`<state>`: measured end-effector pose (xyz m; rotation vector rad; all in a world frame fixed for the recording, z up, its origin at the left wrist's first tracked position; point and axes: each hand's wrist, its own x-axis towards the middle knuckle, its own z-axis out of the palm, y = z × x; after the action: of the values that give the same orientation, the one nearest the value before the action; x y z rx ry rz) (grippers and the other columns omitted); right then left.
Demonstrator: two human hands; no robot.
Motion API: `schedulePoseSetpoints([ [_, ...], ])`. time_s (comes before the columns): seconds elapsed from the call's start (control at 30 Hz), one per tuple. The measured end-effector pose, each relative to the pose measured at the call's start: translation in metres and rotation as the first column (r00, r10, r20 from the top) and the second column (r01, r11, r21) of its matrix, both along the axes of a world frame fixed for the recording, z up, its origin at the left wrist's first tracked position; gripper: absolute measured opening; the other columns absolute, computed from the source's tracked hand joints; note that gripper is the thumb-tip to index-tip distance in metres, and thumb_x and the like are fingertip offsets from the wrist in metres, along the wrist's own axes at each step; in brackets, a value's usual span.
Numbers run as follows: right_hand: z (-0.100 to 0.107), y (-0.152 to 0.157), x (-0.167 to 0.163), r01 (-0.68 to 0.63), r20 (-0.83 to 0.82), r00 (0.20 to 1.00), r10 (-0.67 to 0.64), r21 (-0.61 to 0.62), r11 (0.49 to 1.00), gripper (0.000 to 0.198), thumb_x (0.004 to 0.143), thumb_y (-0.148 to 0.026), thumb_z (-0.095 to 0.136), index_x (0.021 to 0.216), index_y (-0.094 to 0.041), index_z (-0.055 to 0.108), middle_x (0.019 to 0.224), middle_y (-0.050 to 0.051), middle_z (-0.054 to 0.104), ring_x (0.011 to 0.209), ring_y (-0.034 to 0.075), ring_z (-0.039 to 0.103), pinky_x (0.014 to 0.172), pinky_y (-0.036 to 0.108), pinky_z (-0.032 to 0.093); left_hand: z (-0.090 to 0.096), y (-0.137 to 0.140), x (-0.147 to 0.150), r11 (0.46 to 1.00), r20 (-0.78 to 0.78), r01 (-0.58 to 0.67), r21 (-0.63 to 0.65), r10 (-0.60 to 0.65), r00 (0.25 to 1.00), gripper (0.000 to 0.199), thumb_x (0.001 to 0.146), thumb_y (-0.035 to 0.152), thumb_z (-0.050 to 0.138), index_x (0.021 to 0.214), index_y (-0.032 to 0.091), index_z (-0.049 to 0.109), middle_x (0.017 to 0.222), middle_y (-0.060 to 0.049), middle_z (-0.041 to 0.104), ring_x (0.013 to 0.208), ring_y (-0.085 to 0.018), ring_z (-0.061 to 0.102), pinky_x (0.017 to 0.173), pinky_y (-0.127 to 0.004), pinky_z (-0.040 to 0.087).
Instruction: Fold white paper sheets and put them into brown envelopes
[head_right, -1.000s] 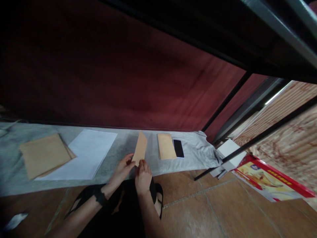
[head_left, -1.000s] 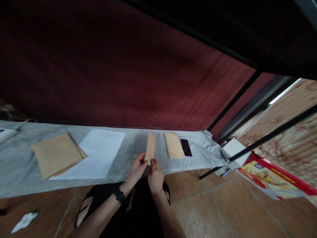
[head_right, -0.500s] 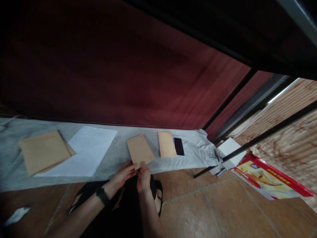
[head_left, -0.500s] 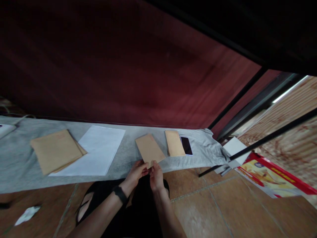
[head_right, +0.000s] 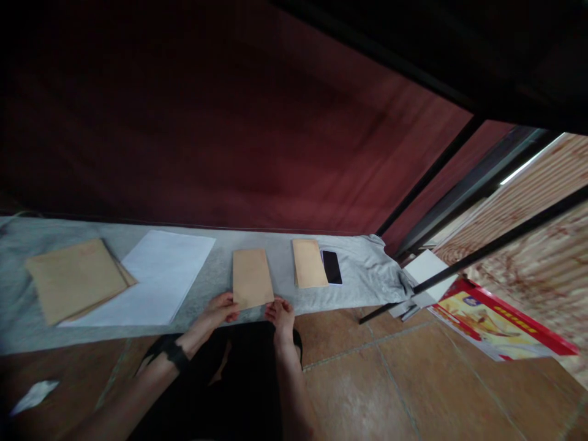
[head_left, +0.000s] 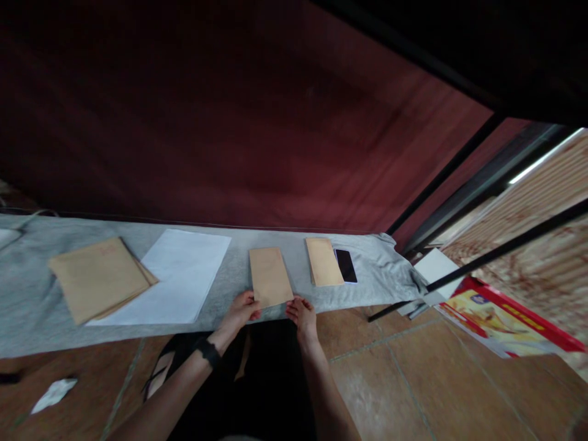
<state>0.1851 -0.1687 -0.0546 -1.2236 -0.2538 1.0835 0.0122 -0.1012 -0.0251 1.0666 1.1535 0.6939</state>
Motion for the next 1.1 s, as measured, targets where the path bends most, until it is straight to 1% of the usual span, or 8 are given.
schedulePoseSetpoints([
  [0.13, 0.005, -0.001, 0.000, 0.000, -0.032, 0.999, -0.002, -0.074, 0.997, 0.042, 0.066, -0.051, 0.084, 0.079, -0.017, 0.062, 0.061, 0.002, 0.069, 0.046, 0.014, 0.060, 0.046, 0.025, 0.052, 0.003, -0.002, 0.004, 0.997, -0.005, 0.011, 0.073, -0.011, 1.000, 0.030, 0.060, 0.035, 0.068, 0.082, 0.019, 0.057, 0.053, 0.006, 0.061, 0.047, -0.013, 0.057, 0.049, -0.023, 0.043],
  [0.33, 0.013, -0.008, -0.004, -0.029, -0.153, 0.988, 0.021, -0.051, 0.998, 0.046, 0.056, -0.046, 0.092, 0.072, -0.018, 0.059, 0.062, 0.001, 0.068, 0.054, 0.014, 0.065, 0.052, 0.024, 0.056, 0.008, -0.006, 0.014, 0.988, -0.003, 0.092, 0.121, -0.092, 0.996, 0.038, 0.061, 0.042, 0.070, 0.089, 0.018, 0.059, 0.058, 0.003, 0.064, 0.050, -0.015, 0.060, 0.052, -0.027, 0.046],
  [0.53, 0.022, -0.004, 0.014, 0.058, -0.107, 0.993, -0.057, 0.010, 0.998, 0.052, 0.051, -0.048, 0.094, 0.066, -0.019, 0.054, 0.058, 0.000, 0.066, 0.051, 0.013, 0.064, 0.050, 0.022, 0.056, -0.001, 0.001, 0.014, 0.968, -0.091, 0.132, 0.213, -0.115, 0.989, 0.055, 0.069, 0.060, 0.063, 0.104, 0.016, 0.062, 0.071, -0.004, 0.070, 0.061, -0.021, 0.068, 0.058, -0.032, 0.054],
  [0.6, 0.027, -0.003, 0.032, 0.103, -0.068, 0.993, -0.100, 0.031, 0.994, 0.052, 0.051, -0.048, 0.094, 0.064, -0.020, 0.052, 0.057, -0.001, 0.066, 0.051, 0.012, 0.063, 0.050, 0.022, 0.056, -0.007, 0.008, 0.003, 0.926, -0.206, 0.179, 0.333, -0.114, 0.972, 0.053, 0.074, 0.059, 0.057, 0.105, 0.017, 0.064, 0.079, -0.006, 0.073, 0.068, -0.022, 0.070, 0.065, -0.035, 0.056],
  [0.7, 0.034, -0.004, 0.062, 0.178, -0.002, 0.984, -0.178, 0.027, 0.984, 0.048, 0.056, -0.044, 0.092, 0.065, -0.020, 0.052, 0.056, -0.002, 0.064, 0.049, 0.011, 0.062, 0.051, 0.021, 0.057, -0.013, 0.019, -0.016, 0.805, -0.415, 0.278, 0.524, -0.044, 0.909, 0.043, 0.082, 0.051, 0.049, 0.106, 0.020, 0.066, 0.094, -0.009, 0.075, 0.081, -0.025, 0.072, 0.078, -0.038, 0.057],
  [0.83, 0.036, -0.009, 0.096, 0.227, 0.014, 0.974, -0.227, 0.018, 0.974, 0.041, 0.063, -0.037, 0.090, 0.067, -0.020, 0.053, 0.055, -0.005, 0.063, 0.048, 0.009, 0.062, 0.049, 0.018, 0.056, -0.018, 0.027, -0.036, 0.665, -0.522, 0.383, 0.641, 0.012, 0.853, 0.036, 0.087, 0.044, 0.044, 0.105, 0.023, 0.068, 0.108, -0.008, 0.075, 0.097, -0.024, 0.072, 0.089, -0.036, 0.056],
  [0.93, 0.033, -0.013, 0.111, 0.250, 0.012, 0.968, -0.250, 0.006, 0.968, 0.038, 0.065, -0.033, 0.089, 0.068, -0.020, 0.053, 0.057, -0.003, 0.066, 0.049, 0.009, 0.063, 0.049, 0.017, 0.055, -0.024, 0.029, -0.040, 0.641, -0.511, 0.375, 0.669, 0.030, 0.859, 0.035, 0.089, 0.042, 0.042, 0.102, 0.022, 0.068, 0.104, -0.008, 0.075, 0.096, -0.023, 0.071, 0.089, -0.034, 0.056],
  [1.1, 0.030, -0.019, 0.128, 0.286, 0.011, 0.958, -0.286, -0.014, 0.958, 0.037, 0.070, -0.031, 0.086, 0.069, -0.021, 0.050, 0.057, -0.005, 0.065, 0.050, 0.009, 0.065, 0.050, 0.016, 0.055, -0.034, 0.030, -0.036, 0.664, -0.502, 0.330, 0.671, 0.079, 0.861, 0.035, 0.090, 0.039, 0.040, 0.102, 0.021, 0.067, 0.101, -0.009, 0.073, 0.092, -0.022, 0.071, 0.086, -0.035, 0.056],
])
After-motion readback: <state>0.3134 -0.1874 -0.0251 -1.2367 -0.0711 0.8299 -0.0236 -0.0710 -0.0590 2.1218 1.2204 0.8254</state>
